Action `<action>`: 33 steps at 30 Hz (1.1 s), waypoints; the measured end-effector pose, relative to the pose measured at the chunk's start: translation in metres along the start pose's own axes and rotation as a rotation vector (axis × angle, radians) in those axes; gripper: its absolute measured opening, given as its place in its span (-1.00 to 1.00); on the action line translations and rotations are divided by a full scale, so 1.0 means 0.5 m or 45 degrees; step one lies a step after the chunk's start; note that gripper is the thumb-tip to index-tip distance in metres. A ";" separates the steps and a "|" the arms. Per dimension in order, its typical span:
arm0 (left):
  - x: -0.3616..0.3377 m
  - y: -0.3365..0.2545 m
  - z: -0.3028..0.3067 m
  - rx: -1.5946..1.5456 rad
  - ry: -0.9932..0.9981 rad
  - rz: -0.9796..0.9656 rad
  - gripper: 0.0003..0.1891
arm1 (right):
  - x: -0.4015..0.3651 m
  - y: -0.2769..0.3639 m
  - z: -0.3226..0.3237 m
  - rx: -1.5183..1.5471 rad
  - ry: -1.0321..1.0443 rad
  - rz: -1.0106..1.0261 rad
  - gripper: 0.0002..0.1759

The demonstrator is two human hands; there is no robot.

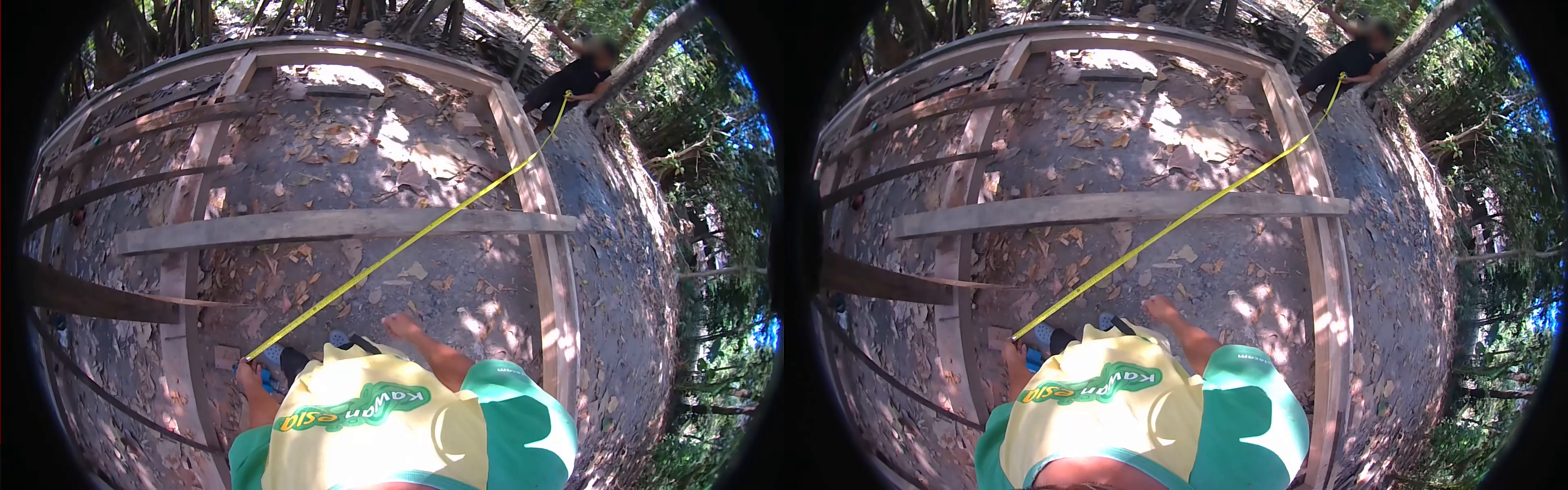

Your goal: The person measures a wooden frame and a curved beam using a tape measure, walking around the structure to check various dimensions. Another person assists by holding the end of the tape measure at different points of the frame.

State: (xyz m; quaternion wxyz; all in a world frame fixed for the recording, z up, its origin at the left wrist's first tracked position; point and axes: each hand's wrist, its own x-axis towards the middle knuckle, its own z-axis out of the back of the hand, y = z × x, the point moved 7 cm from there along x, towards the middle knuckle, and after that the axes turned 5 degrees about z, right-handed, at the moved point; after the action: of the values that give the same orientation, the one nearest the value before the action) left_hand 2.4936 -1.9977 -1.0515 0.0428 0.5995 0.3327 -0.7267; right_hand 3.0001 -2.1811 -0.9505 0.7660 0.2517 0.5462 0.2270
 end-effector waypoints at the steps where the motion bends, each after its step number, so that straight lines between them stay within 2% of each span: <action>1: -0.003 -0.001 -0.001 -0.012 -0.001 0.005 -0.82 | 0.001 0.000 -0.002 0.063 -0.011 -0.011 -0.65; 13: 0.009 -0.008 0.003 0.020 0.031 -0.015 -0.81 | 0.042 -0.032 -0.021 -0.009 -0.047 0.036 -0.60; 22: 0.003 0.002 0.009 -0.030 0.003 0.011 -0.77 | 0.035 -0.053 -0.019 0.001 -0.032 -0.021 -0.62; 33: 0.023 0.010 0.010 -0.064 0.033 0.002 -0.75 | 0.017 -0.027 -0.001 -0.010 -0.046 -0.034 -0.63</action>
State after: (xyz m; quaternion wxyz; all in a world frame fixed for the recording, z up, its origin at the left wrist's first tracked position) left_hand 2.4881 -2.0002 -1.0638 0.0541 0.6080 0.3510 -0.7101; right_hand 3.0032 -2.1862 -0.9652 0.7797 0.2456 0.5345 0.2144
